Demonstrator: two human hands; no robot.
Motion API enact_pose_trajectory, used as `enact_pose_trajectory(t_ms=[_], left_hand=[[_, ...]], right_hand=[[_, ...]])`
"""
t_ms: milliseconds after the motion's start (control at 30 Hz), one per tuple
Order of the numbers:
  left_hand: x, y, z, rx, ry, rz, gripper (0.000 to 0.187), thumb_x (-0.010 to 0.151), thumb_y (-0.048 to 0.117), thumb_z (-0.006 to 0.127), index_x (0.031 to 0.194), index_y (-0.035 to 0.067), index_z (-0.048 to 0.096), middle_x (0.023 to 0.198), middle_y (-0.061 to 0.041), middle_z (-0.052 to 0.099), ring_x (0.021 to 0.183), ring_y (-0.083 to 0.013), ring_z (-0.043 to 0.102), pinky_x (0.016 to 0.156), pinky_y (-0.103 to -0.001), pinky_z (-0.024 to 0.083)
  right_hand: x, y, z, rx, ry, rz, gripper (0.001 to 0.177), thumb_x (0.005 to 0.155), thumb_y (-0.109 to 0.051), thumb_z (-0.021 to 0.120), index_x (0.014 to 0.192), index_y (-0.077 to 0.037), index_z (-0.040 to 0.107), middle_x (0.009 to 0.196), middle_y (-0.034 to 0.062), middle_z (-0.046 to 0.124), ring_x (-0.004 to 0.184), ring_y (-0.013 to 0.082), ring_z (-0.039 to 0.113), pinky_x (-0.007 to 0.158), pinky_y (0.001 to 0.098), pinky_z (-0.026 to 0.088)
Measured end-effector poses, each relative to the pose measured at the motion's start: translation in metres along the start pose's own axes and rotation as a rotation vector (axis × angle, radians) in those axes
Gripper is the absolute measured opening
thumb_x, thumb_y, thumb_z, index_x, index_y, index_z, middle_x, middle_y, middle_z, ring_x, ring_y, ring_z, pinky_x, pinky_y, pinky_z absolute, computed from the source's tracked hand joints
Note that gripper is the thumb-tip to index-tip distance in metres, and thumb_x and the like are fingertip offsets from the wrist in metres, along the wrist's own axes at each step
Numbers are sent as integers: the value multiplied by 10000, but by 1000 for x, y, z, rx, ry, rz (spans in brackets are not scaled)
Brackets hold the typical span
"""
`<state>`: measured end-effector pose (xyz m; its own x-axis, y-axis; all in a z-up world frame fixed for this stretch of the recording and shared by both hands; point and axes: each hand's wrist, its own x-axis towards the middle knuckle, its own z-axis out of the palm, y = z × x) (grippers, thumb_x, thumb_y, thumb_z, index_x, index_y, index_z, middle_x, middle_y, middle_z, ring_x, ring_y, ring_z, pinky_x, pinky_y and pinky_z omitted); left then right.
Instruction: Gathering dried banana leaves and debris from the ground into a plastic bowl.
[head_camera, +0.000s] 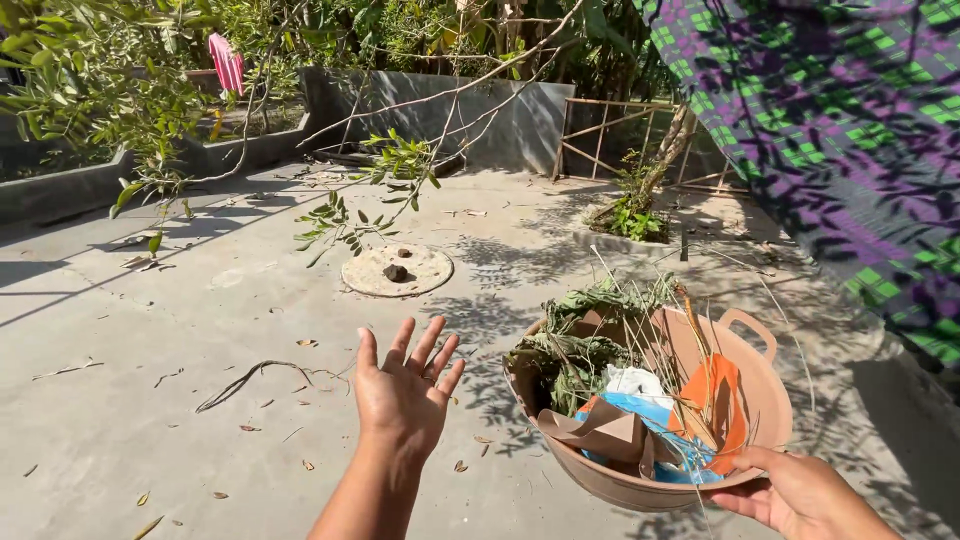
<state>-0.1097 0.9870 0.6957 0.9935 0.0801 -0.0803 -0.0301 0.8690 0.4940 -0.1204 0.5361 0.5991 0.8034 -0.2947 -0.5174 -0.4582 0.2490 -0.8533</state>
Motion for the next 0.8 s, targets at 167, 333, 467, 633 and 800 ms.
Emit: enact_pose_trajectory(t_ms=[167, 333, 467, 633, 800], left_hand=[[58, 6, 17, 48, -23, 8, 797, 953, 667, 307, 1563, 159, 383, 1476, -140, 598, 1370, -342, 529, 1154, -487, 362], [139, 16, 39, 110, -54, 33, 786, 950, 656, 313, 1559, 166, 390, 1461, -146, 609, 1360, -344, 526, 1124, -497, 365], [193, 18, 50, 191, -67, 69, 799, 948, 665, 303, 1566, 165, 384, 1471, -141, 609, 1369, -342, 522, 1129, -492, 359], [256, 16, 65, 300, -103, 76, 823, 936, 687, 315, 1575, 171, 373, 1488, -138, 600, 1387, -327, 510, 1183, -502, 310], [330, 11, 94, 329, -160, 61, 831, 928, 693, 325, 1566, 163, 373, 1488, -145, 594, 1393, -335, 512, 1203, -514, 276]], right_hand=[[28, -48, 42, -54, -63, -70, 295, 903, -87, 638, 1118, 113, 656, 972, 266, 719, 791, 327, 709, 736, 445, 626], [98, -112, 80, -70, -105, -116, 245, 924, -80, 593, 1073, 105, 650, 897, 242, 704, 762, 342, 718, 682, 506, 628], [125, -157, 113, -72, -135, -229, 300, 936, -122, 579, 1045, 153, 631, 859, 273, 702, 727, 382, 724, 661, 493, 630], [145, -194, 158, -49, -190, -233, 265, 925, -96, 563, 1023, 145, 610, 912, 285, 726, 731, 410, 747, 681, 505, 654], [177, -228, 182, -87, -168, -249, 279, 933, -105, 562, 1040, 139, 646, 934, 288, 730, 749, 386, 742, 681, 475, 645]])
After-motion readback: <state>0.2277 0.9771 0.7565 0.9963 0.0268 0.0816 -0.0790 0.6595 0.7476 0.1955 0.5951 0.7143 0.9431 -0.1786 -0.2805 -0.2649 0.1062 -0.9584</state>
